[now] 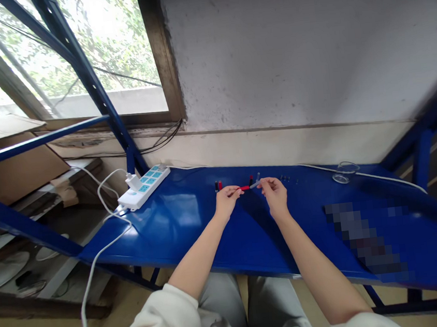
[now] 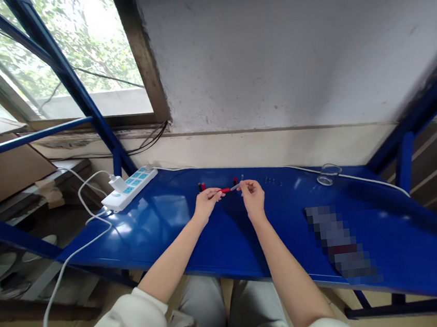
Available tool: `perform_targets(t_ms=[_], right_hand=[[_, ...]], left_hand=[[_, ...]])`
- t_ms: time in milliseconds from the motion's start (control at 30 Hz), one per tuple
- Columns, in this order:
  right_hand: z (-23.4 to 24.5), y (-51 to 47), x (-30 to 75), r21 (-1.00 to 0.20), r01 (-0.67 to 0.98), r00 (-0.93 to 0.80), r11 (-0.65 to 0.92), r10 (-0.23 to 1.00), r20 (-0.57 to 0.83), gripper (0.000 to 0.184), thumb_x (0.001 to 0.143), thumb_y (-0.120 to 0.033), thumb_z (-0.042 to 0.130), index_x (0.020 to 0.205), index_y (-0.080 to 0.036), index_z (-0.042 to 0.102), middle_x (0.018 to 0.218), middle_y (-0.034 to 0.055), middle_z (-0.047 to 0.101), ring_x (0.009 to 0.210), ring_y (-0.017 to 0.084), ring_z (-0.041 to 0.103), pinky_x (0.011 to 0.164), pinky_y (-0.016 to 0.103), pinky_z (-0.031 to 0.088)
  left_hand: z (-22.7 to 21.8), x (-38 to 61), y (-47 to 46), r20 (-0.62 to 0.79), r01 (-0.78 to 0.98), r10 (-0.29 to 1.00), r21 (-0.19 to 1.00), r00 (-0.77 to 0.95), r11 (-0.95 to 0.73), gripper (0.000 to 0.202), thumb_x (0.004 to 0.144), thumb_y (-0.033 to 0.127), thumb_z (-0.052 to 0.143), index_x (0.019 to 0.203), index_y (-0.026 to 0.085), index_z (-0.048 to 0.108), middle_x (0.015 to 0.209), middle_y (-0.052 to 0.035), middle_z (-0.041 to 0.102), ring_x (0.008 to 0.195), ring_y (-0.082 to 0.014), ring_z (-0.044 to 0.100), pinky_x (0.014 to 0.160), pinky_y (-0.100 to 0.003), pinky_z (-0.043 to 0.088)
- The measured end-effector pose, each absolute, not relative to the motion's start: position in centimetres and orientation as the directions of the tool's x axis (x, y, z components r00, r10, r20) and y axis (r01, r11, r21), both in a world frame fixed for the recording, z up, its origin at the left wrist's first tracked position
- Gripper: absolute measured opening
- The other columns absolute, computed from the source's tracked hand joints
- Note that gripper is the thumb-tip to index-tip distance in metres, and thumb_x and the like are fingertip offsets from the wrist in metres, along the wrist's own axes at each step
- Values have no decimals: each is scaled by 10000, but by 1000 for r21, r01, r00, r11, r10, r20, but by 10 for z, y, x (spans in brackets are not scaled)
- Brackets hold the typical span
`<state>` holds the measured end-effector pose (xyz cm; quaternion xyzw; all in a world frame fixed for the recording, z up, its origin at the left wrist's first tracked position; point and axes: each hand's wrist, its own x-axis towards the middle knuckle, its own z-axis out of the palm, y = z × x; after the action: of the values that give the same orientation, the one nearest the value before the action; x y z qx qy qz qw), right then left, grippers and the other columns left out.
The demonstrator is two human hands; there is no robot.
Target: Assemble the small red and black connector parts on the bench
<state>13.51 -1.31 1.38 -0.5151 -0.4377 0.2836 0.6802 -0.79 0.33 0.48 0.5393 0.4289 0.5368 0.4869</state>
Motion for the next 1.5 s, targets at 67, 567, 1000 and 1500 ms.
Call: perform_targets(t_ms=[67, 567, 1000, 1500], right_hand=[[14, -13, 136, -953, 10, 444, 303, 852, 276, 295, 707, -451, 560, 768, -162, 546, 661, 33, 604, 518, 96, 476, 505, 237, 391], [12, -14, 133, -978, -84, 171, 190, 970, 174, 263, 681, -434, 586, 736, -178, 558, 548, -24, 516, 433, 71, 402, 416, 213, 310], [7, -12, 131, -963, 94, 139, 251, 955, 262, 341, 722, -520, 521, 770, -184, 553, 559, -19, 531, 424, 82, 410, 434, 222, 329], [2, -11, 135, -947, 236, 160, 217, 953, 258, 380, 711, -562, 491, 776, -193, 560, 572, -2, 541, 484, 121, 463, 478, 239, 342]], left_hand=[[6, -8, 2, 160, -66, 985, 986, 65, -156, 201, 702, 251, 627, 844, 109, 619, 751, -94, 688, 672, -140, 623, 693, -289, 484], [3, -6, 1, 249, -89, 956, 967, 155, -237, 227, 708, 293, 620, 849, 116, 614, 757, -90, 684, 711, -161, 636, 697, -295, 488], [88, -32, 48, 422, 577, 691, 381, 587, -722, 104, 715, 223, 594, 781, 205, 672, 837, -49, 655, 883, -205, 549, 814, -309, 377], [70, -49, 73, 205, 760, 753, 58, 625, -647, 181, 635, 61, 539, 678, 187, 661, 803, -82, 655, 889, -238, 540, 807, -348, 285]])
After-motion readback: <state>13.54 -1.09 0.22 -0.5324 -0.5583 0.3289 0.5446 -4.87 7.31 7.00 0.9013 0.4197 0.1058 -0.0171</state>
